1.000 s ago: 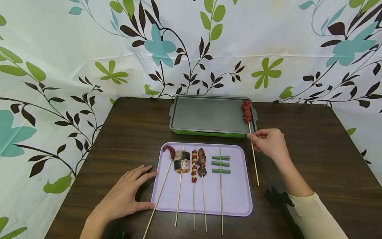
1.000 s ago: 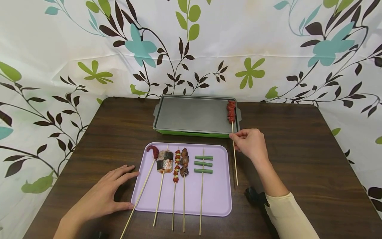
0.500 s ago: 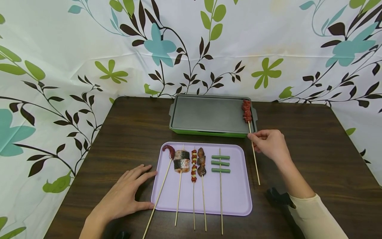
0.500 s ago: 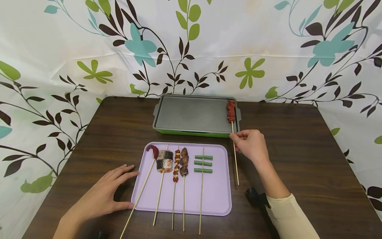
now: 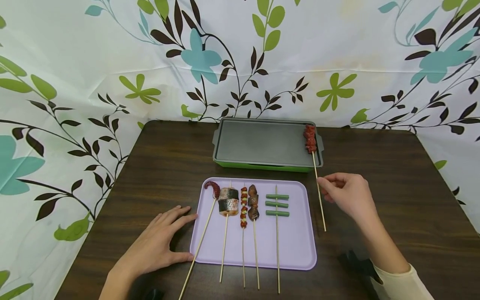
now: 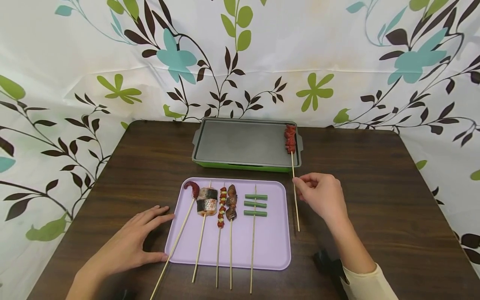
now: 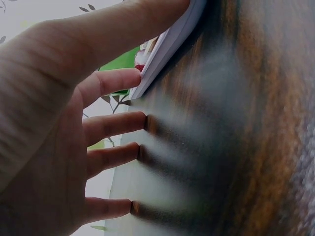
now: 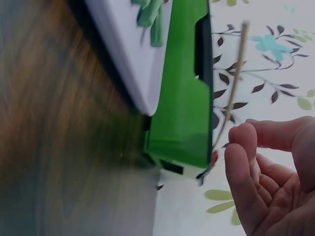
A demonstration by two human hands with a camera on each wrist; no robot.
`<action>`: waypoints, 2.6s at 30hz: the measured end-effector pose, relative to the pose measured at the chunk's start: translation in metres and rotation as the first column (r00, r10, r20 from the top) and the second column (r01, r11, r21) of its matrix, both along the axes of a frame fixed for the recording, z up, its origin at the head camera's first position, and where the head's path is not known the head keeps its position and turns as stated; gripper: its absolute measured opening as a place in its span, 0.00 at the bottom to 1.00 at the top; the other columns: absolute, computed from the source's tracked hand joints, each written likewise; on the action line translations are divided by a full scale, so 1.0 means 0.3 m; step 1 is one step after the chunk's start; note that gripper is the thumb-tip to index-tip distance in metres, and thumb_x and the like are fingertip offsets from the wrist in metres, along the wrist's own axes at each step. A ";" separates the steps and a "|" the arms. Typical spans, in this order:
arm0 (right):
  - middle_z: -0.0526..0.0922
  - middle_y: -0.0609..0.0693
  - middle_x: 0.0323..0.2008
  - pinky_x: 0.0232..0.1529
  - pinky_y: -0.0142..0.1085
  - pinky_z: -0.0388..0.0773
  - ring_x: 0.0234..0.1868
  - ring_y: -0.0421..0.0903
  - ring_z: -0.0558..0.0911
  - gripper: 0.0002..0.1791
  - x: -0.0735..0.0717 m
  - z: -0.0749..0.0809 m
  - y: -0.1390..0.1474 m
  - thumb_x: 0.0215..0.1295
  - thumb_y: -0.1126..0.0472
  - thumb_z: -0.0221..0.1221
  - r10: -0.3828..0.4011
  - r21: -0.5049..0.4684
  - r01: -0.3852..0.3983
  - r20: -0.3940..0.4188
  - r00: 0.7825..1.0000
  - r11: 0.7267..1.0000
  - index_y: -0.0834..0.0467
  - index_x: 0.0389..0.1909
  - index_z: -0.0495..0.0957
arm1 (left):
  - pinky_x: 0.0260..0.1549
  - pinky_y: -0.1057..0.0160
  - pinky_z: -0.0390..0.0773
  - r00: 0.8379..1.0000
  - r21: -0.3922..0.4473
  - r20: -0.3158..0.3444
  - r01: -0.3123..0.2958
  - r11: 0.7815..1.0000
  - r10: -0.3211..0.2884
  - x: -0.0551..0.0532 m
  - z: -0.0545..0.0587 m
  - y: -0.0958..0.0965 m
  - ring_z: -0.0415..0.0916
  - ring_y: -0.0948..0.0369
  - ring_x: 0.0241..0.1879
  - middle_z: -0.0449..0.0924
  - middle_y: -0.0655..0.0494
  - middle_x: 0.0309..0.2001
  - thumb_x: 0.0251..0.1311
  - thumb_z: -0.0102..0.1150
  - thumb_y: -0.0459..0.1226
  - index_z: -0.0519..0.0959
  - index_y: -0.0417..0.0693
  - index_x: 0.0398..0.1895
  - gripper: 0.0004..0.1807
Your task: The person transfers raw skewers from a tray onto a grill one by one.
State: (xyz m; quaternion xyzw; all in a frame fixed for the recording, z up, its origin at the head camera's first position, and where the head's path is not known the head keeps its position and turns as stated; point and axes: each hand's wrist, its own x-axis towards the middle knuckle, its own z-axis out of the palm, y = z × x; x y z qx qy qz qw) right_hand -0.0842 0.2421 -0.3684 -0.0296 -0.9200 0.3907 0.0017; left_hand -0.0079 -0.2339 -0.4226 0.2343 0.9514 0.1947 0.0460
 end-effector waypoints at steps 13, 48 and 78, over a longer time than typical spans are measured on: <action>0.81 0.39 0.16 0.15 0.31 0.72 0.17 0.35 0.79 0.08 0.189 0.033 -0.155 0.59 0.53 0.69 0.104 0.068 -0.096 -0.136 0.985 0.993 0.54 0.29 0.86 | 0.60 0.31 0.58 1.000 -0.007 0.006 0.005 1.000 -0.005 -0.004 0.005 -0.001 0.57 0.48 0.71 0.62 0.55 0.71 0.40 0.67 0.70 0.68 0.65 0.70 0.50; 0.66 0.28 0.12 0.20 0.28 0.62 0.17 0.29 0.65 0.12 0.304 -0.148 -0.304 0.51 0.53 0.72 0.331 0.226 -0.333 0.050 0.942 0.915 0.43 0.16 0.79 | 0.61 0.32 0.56 1.000 0.001 0.016 0.008 1.000 -0.008 -0.008 -0.001 -0.002 0.56 0.48 0.71 0.62 0.56 0.72 0.40 0.68 0.69 0.67 0.65 0.71 0.51; 0.68 0.28 0.12 0.20 0.27 0.66 0.16 0.28 0.67 0.08 0.303 -0.103 -0.275 0.52 0.61 0.69 0.303 0.174 -0.306 0.043 0.952 0.936 0.47 0.18 0.83 | 0.61 0.33 0.57 1.000 0.001 0.014 -0.001 1.000 0.001 -0.007 0.000 0.003 0.58 0.46 0.69 0.63 0.56 0.71 0.39 0.66 0.71 0.68 0.66 0.70 0.51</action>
